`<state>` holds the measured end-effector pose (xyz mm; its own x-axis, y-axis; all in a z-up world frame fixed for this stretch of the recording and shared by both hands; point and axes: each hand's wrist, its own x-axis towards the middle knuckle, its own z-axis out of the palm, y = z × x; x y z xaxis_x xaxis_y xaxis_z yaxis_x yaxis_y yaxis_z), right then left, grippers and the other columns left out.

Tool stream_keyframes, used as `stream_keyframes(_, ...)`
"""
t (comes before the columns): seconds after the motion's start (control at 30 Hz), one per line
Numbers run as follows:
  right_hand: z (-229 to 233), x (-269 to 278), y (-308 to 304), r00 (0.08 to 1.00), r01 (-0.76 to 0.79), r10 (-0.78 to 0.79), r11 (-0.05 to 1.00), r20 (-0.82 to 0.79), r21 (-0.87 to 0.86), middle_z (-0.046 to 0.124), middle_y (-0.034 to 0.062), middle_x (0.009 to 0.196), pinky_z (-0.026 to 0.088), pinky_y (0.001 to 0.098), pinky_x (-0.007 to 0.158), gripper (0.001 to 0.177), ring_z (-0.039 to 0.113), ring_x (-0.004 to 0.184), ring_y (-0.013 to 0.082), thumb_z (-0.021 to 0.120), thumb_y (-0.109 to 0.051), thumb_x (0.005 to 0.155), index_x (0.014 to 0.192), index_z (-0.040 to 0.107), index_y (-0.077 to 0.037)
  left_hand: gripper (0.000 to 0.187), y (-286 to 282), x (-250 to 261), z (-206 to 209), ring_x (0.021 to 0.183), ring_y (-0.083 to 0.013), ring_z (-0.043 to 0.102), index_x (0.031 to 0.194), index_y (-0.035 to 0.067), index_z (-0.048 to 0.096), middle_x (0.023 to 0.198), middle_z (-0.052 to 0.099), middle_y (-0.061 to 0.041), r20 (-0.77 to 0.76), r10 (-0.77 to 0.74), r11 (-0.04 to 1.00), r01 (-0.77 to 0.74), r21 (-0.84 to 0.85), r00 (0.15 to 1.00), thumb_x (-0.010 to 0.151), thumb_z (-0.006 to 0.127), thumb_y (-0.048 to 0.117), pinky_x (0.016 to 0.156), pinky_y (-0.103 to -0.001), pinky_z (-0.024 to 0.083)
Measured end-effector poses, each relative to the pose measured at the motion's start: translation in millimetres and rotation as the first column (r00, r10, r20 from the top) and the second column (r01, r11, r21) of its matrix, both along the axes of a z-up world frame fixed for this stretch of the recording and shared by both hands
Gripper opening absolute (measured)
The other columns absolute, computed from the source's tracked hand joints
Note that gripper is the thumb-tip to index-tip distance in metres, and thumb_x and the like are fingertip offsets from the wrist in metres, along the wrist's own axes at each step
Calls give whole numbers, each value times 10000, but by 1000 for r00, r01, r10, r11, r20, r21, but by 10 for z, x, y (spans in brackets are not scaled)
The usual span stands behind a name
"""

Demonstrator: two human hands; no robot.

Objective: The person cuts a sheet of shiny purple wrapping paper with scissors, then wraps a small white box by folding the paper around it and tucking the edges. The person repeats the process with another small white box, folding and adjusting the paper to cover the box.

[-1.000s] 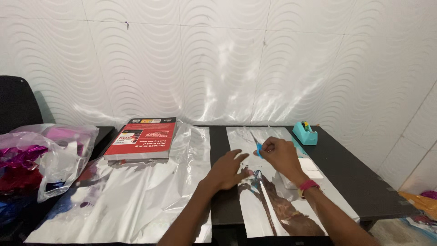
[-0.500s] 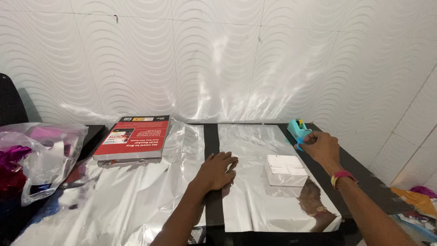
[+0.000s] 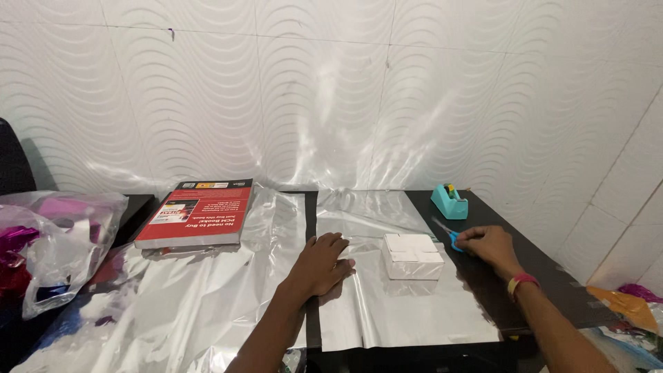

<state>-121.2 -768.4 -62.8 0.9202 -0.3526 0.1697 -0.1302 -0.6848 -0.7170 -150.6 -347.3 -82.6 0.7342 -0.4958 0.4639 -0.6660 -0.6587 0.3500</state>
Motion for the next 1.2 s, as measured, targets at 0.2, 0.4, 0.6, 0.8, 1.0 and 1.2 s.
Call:
stream_keyframes(0.2, -40, -114, 93, 953, 69, -28, 990, 303, -125, 804, 81, 917, 587, 341, 778, 178, 752, 817, 180, 730, -139, 889, 1007, 832, -54, 497, -49, -25, 26, 1387, -315, 465, 1328, 84, 611, 1465, 530, -151, -22, -57, 998, 56, -31, 998, 912, 635, 354, 1169, -514, 295)
stream_keyframes(0.4, 266, -387, 576, 856, -449, 482, 872, 186, -192, 632, 56, 1427, 485, 445, 1077, 722, 591, 1308, 268, 783, -494, 771, 1416, 584, -238, 507, -88, -16, 68, 1415, -271, 464, 1362, 124, 608, 1477, 550, -102, -107, -71, 997, 75, 29, 992, 927, 602, 386, 1173, -505, 312)
stream_keyframes(0.6, 454, -697, 975, 793, -608, 588, 750, -157, -262, 483, 10, 1551, 400, 463, 1188, 1031, 476, 1433, 263, 892, -521, 583, 1491, 455, -305, 519, -95, 17, 69, 1463, -278, 387, 1404, 182, 583, 1524, 505, -71, -146, -11, 996, 23, 82, 989, 934, 591, 401, 1201, -569, 221)
stream_keyframes(0.8, 413, -745, 903, 832, -553, 545, 802, -101, -227, 530, 43, 1458, 442, 464, 1131, 1002, 534, 1347, 277, 902, -445, 589, 1473, 464, -264, 511, -90, 180, -89, 1511, -312, 306, 1443, 245, 550, 1604, 413, -59, -127, 25, 992, -9, 127, 992, 944, 509, 348, 1203, -556, 213)
stream_keyframes(1.0, 226, -467, 700, 867, -473, 498, 842, 35, -260, 625, 80, 1353, 519, 457, 1060, 941, 638, 1241, 286, 885, -460, 617, 1442, 530, -180, 502, -113, 518, -259, 1518, -328, 250, 1497, 280, 485, 1636, 339, -69, -94, 39, 983, -22, 181, 995, 1009, 406, 367, 1200, -594, 152)
stream_keyframes(1.2, 193, -301, 613, 896, -303, 389, 889, 216, -343, 601, 103, 1377, 495, 463, 1033, 928, 598, 1246, 295, 905, -440, 606, 1415, 539, -172, 565, -156, 400, -3, 1483, -352, 329, 1470, 145, 521, 1598, 389, -163, 5, 27, 995, -27, 100, 1000, 969, 492, 404, 1191, -577, 216)
